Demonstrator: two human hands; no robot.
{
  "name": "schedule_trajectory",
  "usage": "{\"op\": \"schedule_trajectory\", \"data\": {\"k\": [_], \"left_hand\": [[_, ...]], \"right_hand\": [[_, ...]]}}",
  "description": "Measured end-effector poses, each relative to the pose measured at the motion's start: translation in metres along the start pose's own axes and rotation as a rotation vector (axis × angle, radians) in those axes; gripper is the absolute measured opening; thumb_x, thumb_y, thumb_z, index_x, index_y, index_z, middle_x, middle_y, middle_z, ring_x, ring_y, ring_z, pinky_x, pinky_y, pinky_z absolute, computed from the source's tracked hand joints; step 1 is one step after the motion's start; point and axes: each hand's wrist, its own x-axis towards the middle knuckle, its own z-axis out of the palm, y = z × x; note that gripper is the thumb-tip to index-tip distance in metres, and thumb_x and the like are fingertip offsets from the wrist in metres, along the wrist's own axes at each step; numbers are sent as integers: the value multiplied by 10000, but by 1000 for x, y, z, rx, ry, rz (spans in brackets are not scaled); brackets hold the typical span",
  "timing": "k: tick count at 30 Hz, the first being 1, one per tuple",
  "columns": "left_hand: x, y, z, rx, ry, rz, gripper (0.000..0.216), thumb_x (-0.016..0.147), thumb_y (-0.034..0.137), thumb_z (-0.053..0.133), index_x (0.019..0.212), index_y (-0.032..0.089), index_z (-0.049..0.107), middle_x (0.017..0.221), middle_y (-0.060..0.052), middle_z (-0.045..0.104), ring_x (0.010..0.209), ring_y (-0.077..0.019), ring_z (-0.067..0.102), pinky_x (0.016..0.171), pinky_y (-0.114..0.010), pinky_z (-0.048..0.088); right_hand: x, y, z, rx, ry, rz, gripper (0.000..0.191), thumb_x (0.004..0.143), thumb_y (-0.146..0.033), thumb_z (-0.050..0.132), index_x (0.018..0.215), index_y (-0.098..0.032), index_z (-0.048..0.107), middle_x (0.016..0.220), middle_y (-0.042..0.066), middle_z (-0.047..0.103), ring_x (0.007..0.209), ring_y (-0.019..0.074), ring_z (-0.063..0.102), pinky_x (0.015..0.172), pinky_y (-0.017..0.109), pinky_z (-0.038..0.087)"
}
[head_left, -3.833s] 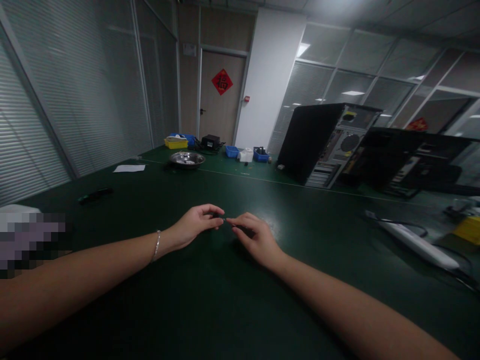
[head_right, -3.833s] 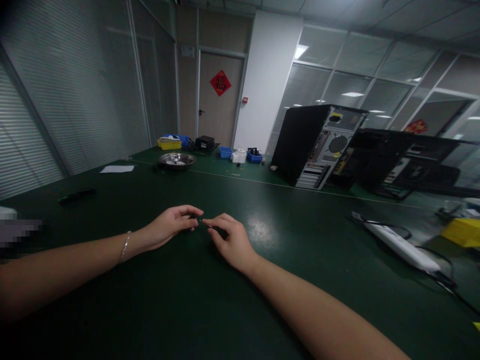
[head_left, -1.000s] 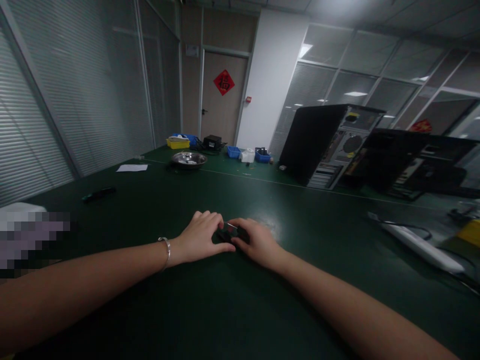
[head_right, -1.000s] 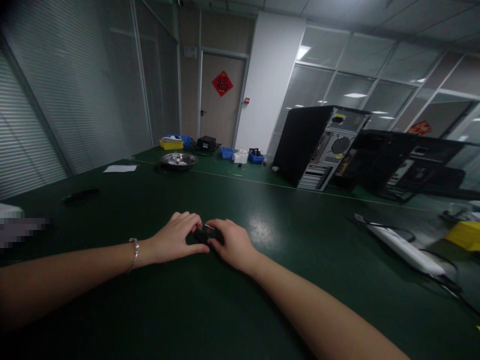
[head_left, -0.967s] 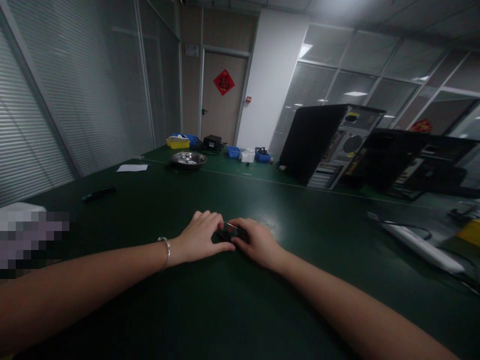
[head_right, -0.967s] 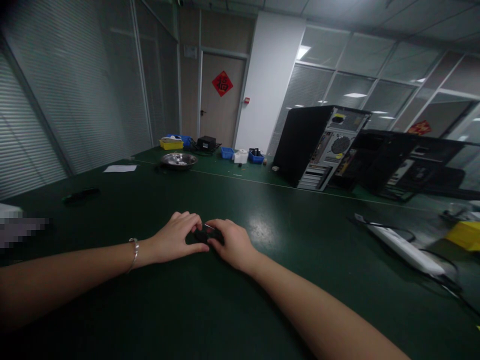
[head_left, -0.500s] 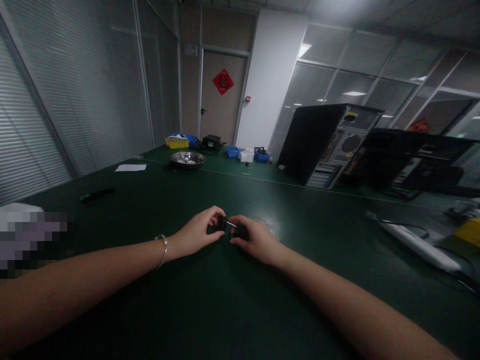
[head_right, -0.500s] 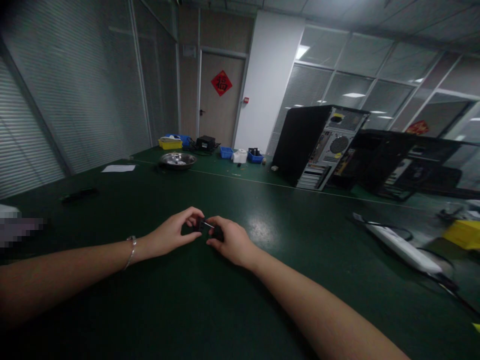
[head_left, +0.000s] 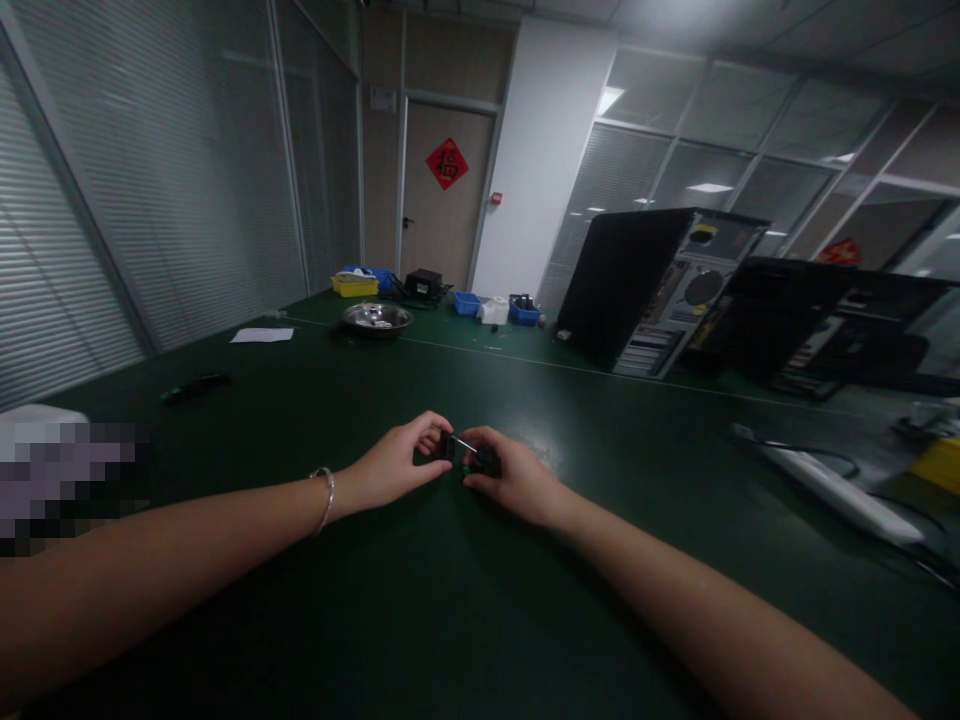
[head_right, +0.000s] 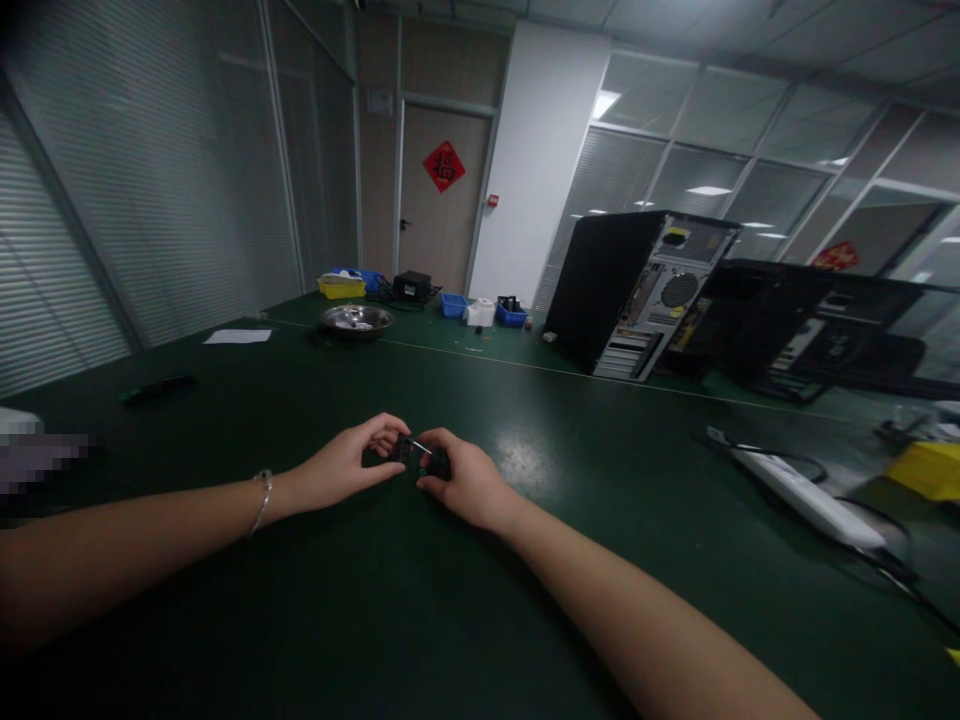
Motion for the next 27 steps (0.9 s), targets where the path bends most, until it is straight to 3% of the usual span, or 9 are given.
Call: {"op": "schedule_trajectory", "data": {"k": [6, 10, 16, 27], "left_hand": [[0, 1, 0, 7, 0, 2, 344, 775, 214, 648, 1091, 203, 512, 1050, -49, 625, 964, -195, 605, 870, -373, 482], [0, 3, 0, -17, 6, -3, 347, 783, 193, 632, 1103, 203, 500, 1051, -51, 640, 973, -198, 616, 883, -379, 476], [-2, 5, 0, -22, -67, 59, 355, 791, 177, 629, 1117, 203, 489, 1006, -50, 670, 965, -206, 637, 857, -356, 468], [-4, 8, 0, -95, -146, 112, 375, 798, 173, 645, 1134, 202, 482, 1075, -61, 670, 1030, -210, 625, 909, -357, 443]], "right_hand": [[0, 2, 1, 32, 17, 5, 463, 755, -157, 685, 1190, -231, 545, 983, 23, 648, 900, 182, 613, 811, 328, 483], [-1, 9, 8, 122, 147, -77, 490, 768, -191, 681, 1227, -224, 510, 1077, 40, 613, 971, 181, 590, 859, 337, 474], [-2, 11, 17, 221, 286, -220, 504, 813, -193, 631, 1276, -233, 438, 1024, 41, 581, 903, 160, 583, 807, 306, 482], [-4, 6, 17, 173, 242, -263, 519, 809, -181, 634, 1281, -251, 429, 1060, 37, 582, 966, 172, 581, 862, 316, 470]]}}
